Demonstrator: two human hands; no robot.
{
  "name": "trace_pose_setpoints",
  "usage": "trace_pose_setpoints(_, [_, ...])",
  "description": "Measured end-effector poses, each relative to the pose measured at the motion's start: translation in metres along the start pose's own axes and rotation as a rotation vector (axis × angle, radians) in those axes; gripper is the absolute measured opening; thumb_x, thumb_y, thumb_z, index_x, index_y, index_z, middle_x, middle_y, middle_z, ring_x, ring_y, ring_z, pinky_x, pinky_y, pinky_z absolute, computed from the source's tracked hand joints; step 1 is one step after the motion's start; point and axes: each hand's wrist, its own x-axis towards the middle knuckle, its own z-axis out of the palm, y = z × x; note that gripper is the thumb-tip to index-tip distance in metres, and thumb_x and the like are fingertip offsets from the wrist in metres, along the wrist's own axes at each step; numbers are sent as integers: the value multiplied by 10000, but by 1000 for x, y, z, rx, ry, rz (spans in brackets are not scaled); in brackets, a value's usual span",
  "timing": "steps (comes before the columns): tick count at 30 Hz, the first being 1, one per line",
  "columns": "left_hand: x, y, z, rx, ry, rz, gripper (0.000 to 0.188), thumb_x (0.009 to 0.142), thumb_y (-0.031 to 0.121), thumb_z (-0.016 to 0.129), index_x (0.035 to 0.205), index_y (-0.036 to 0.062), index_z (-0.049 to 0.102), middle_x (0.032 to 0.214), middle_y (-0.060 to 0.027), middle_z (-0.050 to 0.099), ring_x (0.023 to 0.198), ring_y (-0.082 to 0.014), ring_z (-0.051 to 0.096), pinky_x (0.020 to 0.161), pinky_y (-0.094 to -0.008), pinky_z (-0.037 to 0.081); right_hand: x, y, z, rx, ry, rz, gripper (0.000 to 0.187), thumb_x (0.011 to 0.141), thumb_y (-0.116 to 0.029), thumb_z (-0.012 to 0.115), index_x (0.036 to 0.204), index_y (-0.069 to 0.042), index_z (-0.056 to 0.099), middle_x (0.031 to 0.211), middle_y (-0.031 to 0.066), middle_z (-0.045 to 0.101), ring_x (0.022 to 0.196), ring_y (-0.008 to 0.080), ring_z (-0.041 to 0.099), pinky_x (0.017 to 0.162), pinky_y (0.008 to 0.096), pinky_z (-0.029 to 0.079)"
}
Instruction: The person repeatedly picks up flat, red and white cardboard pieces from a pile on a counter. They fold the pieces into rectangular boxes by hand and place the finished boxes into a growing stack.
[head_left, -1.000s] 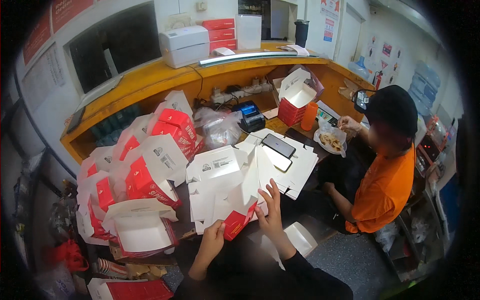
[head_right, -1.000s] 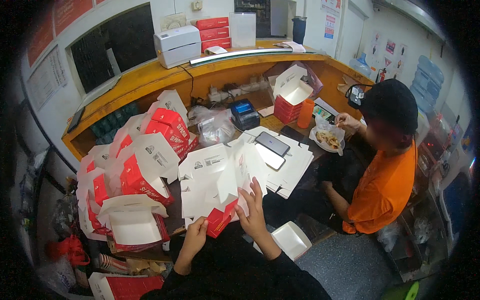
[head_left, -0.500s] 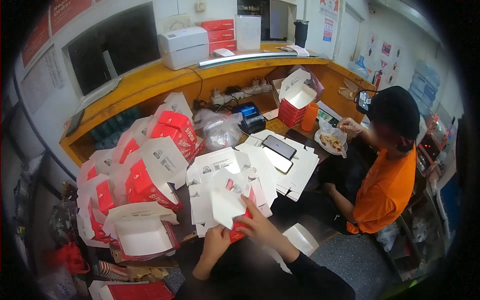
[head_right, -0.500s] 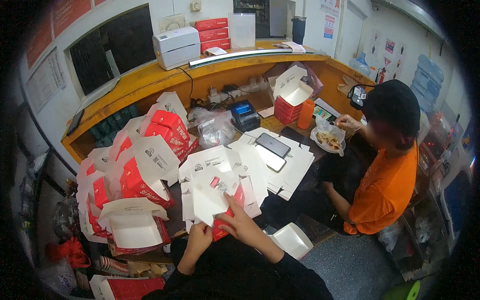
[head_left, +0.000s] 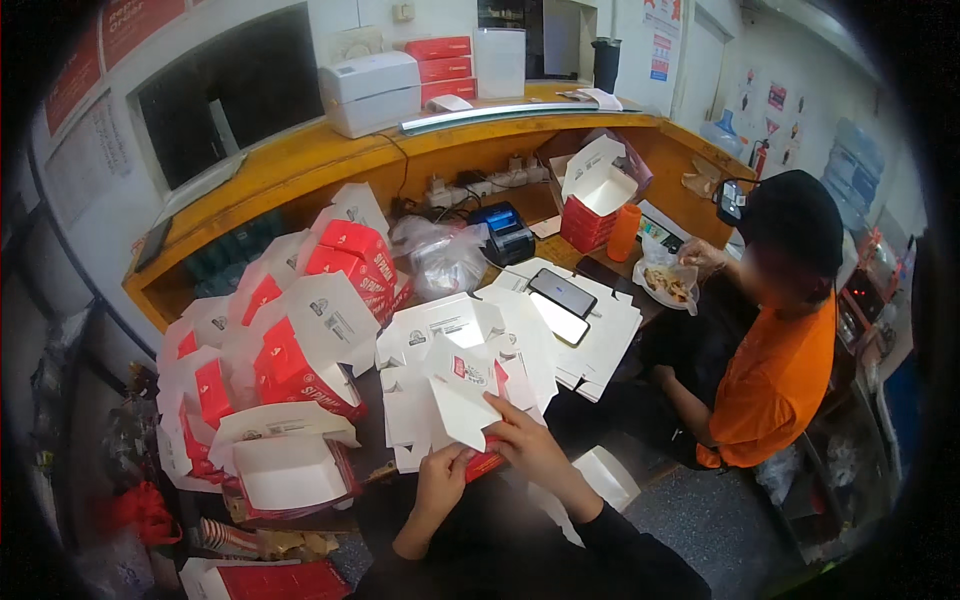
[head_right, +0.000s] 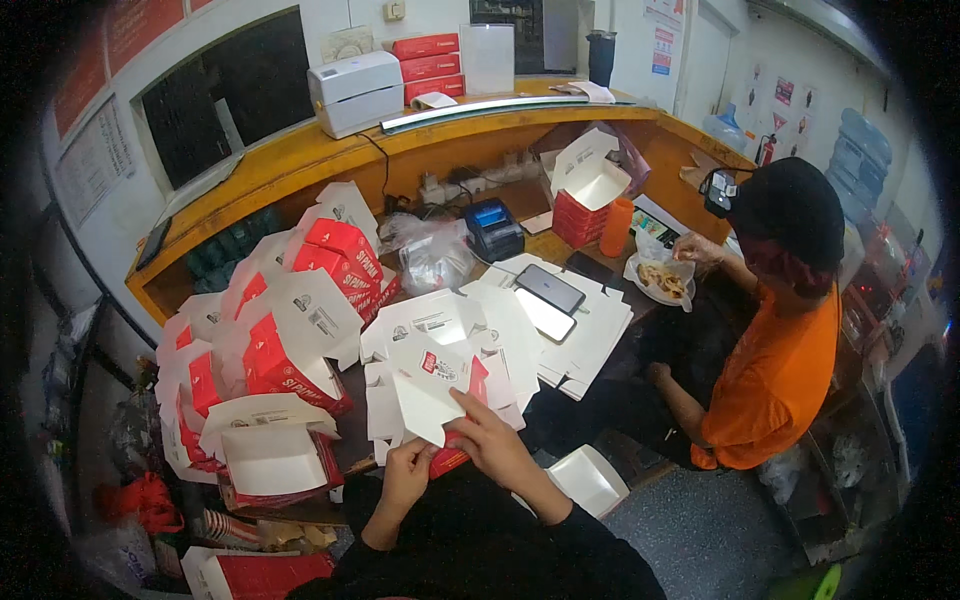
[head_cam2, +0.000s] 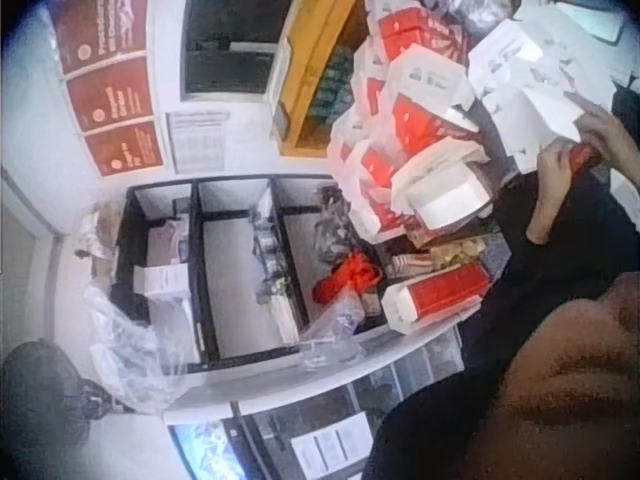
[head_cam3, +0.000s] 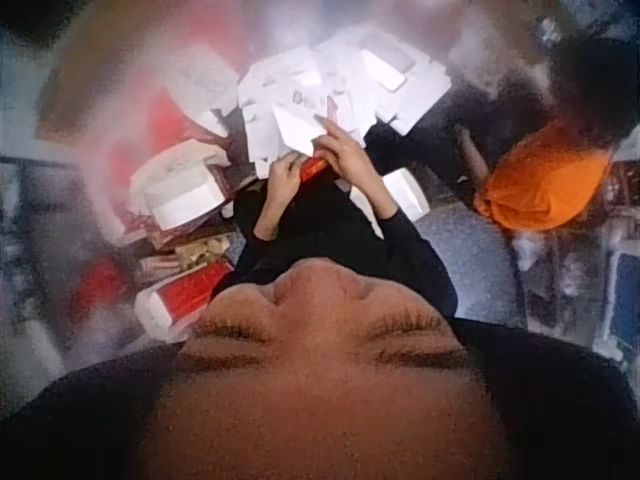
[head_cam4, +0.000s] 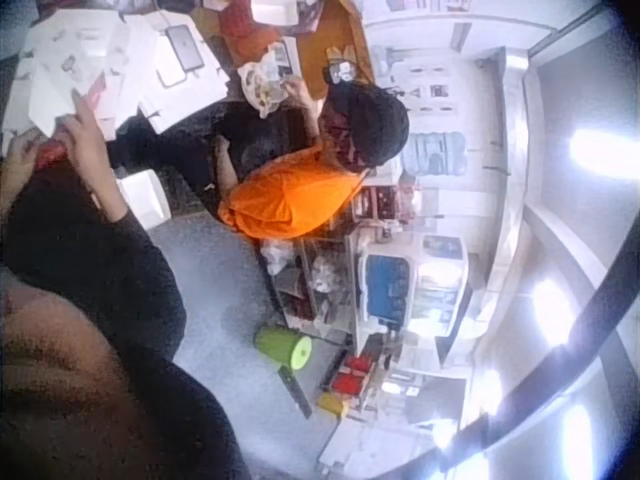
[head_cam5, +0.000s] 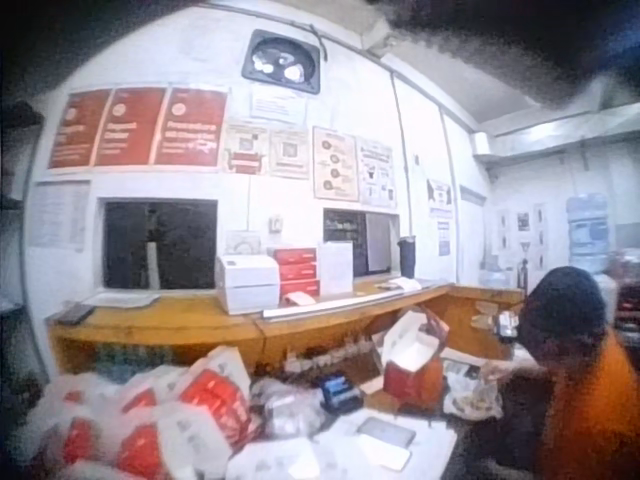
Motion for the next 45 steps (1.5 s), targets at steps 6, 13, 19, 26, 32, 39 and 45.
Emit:
trace_pose_setpoints(6, [5, 36, -8, 1, 66, 29, 185, 863, 151, 534, 903, -17, 601, 630, -88, 579, 556, -105, 521, 601, -239, 430, -4, -9, -8, 28, 156, -172, 717, 591, -293, 771, 1208, -167, 427, 1342, 238, 254, 1196, 392, 343, 922, 417, 371])
trace_pose_setpoints(13, [-5, 66, -22, -561, -192, -159, 328, 910, 219, 464, 1114, -34, 505, 824, 1, 588, 707, -46, 493, 657, -195, 412, -25, 9, 0, -21, 141, -306, 1255, 419, -420, 846, 1365, -278, 34, 1355, 315, 60, 1232, 522, 151, 956, 549, 275])
trace_pose_setpoints(19, [-16, 38, -24, -204, -638, 157, 549, 892, 426, 374, 1260, 19, 379, 1182, -129, 468, 1064, -208, 448, 911, -333, 344, -42, 25, 7, 565, 439, -174, 1172, 555, -268, 796, 1373, -133, -33, 1354, 190, 198, 1227, 313, 288, 981, 444, 297])
trace_pose_setpoints(26, [-33, 17, -10, 338, -675, 446, 655, 758, 419, 594, 1269, 69, 380, 1301, -112, 396, 1244, -268, 314, 1025, -400, 265, -44, 73, -29, 1716, 750, 158, 597, 620, -209, 482, 1166, 16, 402, 1065, 170, 536, 941, 290, 564, 828, 395, 472])
trace_pose_setpoints(32, [-32, 25, -15, 371, -520, 344, 423, 785, 254, 609, 1115, 19, 487, 1175, -124, 487, 1043, -275, 508, 870, -340, 434, -48, 71, -1, 1523, 1023, 223, 552, 634, -188, 462, 1146, 13, 415, 1048, 165, 540, 944, 277, 568, 808, 387, 487])
trace_pose_setpoints(39, [-33, 22, -9, 310, -509, 518, 340, 782, 81, 544, 1104, -2, 476, 1156, -132, 497, 947, -287, 555, 793, -334, 474, -45, 55, -9, 1578, 736, 363, 486, 698, -219, 475, 1130, -1, 427, 1031, 131, 553, 929, 237, 575, 801, 371, 484])
trace_pose_setpoints(45, [-29, 37, -23, 190, -538, 334, 392, 721, 4, 486, 1111, 46, 496, 1111, -141, 521, 902, -303, 560, 740, -351, 482, -38, 43, -5, 1365, 748, 353, 484, 834, -316, 503, 1199, -21, 385, 1073, 117, 540, 918, 218, 577, 770, 333, 488])
